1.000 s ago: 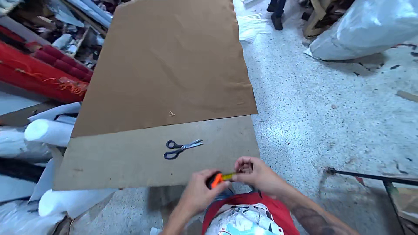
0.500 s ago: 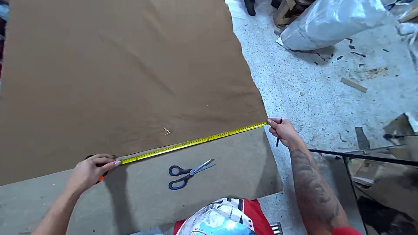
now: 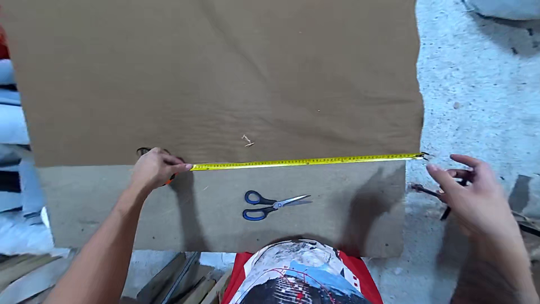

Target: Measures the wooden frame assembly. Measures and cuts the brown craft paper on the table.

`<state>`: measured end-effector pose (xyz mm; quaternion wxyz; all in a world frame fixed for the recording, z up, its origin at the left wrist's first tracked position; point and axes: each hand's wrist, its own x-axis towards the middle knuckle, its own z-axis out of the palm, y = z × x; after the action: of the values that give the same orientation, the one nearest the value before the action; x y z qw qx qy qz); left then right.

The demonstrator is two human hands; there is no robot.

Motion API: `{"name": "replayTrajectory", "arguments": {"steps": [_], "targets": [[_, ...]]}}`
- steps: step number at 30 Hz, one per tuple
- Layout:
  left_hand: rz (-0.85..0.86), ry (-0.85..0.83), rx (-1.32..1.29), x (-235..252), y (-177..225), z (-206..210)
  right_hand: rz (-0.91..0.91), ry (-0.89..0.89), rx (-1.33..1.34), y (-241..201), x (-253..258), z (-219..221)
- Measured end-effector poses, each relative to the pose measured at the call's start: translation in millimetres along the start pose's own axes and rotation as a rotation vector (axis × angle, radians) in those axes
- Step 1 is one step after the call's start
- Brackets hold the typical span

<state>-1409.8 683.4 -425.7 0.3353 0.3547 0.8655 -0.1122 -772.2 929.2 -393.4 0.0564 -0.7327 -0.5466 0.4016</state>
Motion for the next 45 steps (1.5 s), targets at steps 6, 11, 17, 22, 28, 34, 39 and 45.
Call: {"name": "replayTrajectory", "arguments": {"steps": [6, 11, 17, 22, 28, 34, 39, 45], "targets": [[0.001, -0.054, 0.044, 2, -4, -2, -0.573, -0.372, -0.281, -7, -89, 126], [-0.017, -0.034, 0.042, -5, -4, 2, -0.862, -0.093, -0.474, -19, -143, 185], [-0.020, -0.054, 0.016, -6, -11, 6, -0.952, -0.761, -0.711, -90, -217, 279], [-0.036, -0.089, 0.014, -2, -10, 2, -1.202, -0.504, -0.647, -35, -229, 296], [-0.017, -0.073, -0.024, 0, -9, 1, -1.095, 0.105, -0.312, 41, -239, 288], [-0.007, -0.069, -0.062, -1, -13, 2, -0.524, 0.399, -0.151, 27, -254, 295], [-0.011, -0.053, -0.044, 2, -12, 5, -0.105, 0.224, -0.460, 3, -247, 263], [-0.047, -0.056, -0.005, 1, -8, 3, -0.023, -0.003, -0.358, 2, -246, 221]]}}
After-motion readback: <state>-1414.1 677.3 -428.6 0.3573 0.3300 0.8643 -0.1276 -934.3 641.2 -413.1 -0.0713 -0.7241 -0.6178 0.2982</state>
